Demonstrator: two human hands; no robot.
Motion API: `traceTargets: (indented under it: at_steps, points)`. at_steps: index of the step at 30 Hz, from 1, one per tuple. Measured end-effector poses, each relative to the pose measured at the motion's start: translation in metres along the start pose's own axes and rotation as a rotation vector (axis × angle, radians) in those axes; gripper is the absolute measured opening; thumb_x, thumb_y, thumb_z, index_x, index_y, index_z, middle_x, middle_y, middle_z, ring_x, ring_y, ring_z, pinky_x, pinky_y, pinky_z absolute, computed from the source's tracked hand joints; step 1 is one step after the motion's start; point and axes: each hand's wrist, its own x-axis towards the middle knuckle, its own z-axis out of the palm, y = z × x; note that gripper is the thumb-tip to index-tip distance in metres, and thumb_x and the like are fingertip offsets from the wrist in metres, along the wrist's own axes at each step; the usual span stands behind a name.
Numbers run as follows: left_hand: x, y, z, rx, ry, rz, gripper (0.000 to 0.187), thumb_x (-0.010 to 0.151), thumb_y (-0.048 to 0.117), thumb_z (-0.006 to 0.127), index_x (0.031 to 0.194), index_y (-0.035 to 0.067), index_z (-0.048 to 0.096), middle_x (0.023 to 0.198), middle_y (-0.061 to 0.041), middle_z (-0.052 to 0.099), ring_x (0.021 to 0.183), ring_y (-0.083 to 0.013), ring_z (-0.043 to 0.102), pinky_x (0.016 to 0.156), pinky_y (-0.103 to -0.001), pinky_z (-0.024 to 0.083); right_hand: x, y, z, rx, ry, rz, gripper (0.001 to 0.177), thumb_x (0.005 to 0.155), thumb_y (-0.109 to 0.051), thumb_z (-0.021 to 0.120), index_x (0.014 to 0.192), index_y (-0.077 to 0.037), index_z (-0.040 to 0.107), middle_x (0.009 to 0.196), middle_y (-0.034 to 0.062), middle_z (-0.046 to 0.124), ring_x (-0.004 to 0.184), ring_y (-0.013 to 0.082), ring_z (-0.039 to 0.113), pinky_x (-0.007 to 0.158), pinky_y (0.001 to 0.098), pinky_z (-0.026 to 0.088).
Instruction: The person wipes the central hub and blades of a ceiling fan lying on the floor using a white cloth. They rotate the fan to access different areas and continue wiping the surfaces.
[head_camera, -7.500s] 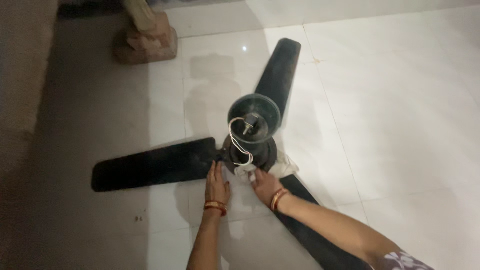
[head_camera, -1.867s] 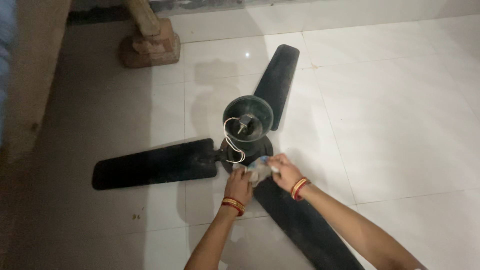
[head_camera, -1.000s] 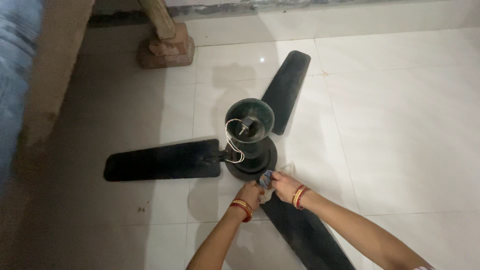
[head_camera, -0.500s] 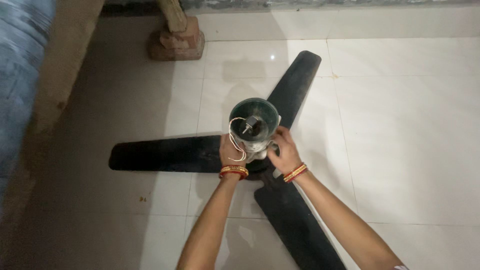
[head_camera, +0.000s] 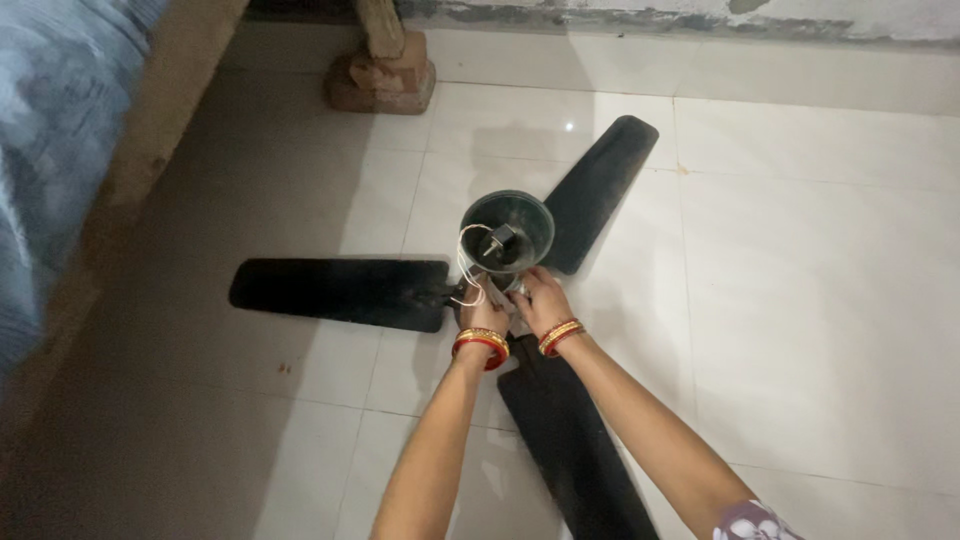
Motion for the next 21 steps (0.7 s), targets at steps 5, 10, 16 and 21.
traceTargets:
  at_steps: [5,10,16,21]
  points:
    - [0.000,0.023,-0.010,0.093,0.120,0.238,0.075,0.072,-0.002,0.067,0.142,0.003,0.043,0.129,-0.031,0.063,0.120,-0.0467,0.060,0.098,-0.049,0.050,-0.001,0.011,0.018,-0.134,0.028,0.007,0.054,0.082,-0.009,0.070,0.135,0.000,0.060,0.136,0.0271,0.054,0.125,0.0443,0.053,0.105,0.0452,0.046]
    - [-0.023,0.032,-0.030,-0.132,-0.324,-0.197,0.084,0.088,-0.004,0.055,0.162,0.009,0.019,0.138,-0.024,0.059,0.124,-0.0372,0.061,0.101,-0.042,0.050,-0.013,0.023,0.032,-0.175,0.055,0.062,0.053,0.083,-0.009,0.071,0.134,0.001,0.059,0.143,0.0294,0.049,0.130,0.0465,0.048,0.110,0.0452,0.042]
    - [-0.025,0.019,-0.041,-0.015,-0.385,0.065,0.096,0.075,-0.014,0.057,0.158,0.001,0.012,0.160,-0.029,0.028,0.144,-0.0426,0.035,0.116,-0.042,0.037,-0.024,0.003,0.032,-0.146,0.094,0.079,0.052,0.087,-0.009,0.069,0.136,0.002,0.056,0.140,0.0285,0.050,0.129,0.0465,0.049,0.109,0.0459,0.044]
    - [-0.050,0.006,-0.031,0.050,-0.473,-0.007,0.090,0.082,-0.004,0.061,0.160,0.004,0.015,0.165,-0.023,0.023,0.148,-0.0384,0.033,0.118,-0.041,0.036,-0.062,-0.013,0.046,-0.179,0.127,0.061,0.066,0.081,-0.001,0.064,0.144,0.007,0.046,0.136,0.0349,0.050,0.119,0.0504,0.051,0.098,0.0465,0.048]
